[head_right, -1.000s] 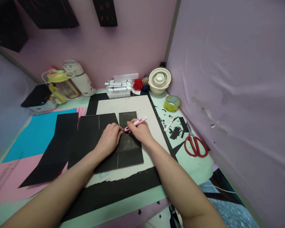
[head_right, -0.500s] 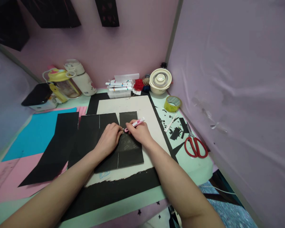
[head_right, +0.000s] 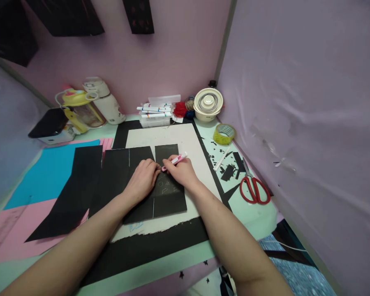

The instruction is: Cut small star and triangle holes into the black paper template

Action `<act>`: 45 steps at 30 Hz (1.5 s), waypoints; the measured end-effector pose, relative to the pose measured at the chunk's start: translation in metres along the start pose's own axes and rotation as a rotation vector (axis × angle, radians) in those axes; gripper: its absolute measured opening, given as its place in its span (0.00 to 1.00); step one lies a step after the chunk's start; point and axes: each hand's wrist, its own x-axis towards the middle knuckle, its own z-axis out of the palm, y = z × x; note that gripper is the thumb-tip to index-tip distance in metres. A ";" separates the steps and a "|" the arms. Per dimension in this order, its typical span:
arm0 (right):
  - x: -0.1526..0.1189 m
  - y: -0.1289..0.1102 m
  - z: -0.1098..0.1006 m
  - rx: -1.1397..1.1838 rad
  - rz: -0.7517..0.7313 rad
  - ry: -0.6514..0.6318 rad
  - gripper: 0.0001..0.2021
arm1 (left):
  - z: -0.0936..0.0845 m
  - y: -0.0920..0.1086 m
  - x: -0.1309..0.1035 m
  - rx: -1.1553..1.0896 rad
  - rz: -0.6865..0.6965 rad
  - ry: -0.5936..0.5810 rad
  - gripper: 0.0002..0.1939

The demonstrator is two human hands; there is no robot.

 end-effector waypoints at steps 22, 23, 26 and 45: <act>-0.016 -0.029 -0.036 0.147 -0.114 -0.078 0.14 | -0.002 -0.009 0.000 -0.146 0.028 0.012 0.04; -0.017 -0.030 -0.041 0.159 -0.117 -0.129 0.18 | -0.003 -0.008 0.000 -0.138 0.030 0.003 0.04; -0.019 -0.028 -0.055 0.173 -0.078 -0.272 0.26 | -0.006 -0.007 0.003 -0.104 0.042 -0.033 0.05; -0.027 -0.014 -0.068 -0.093 -0.048 -0.333 0.15 | -0.002 -0.004 0.007 0.054 0.104 -0.065 0.09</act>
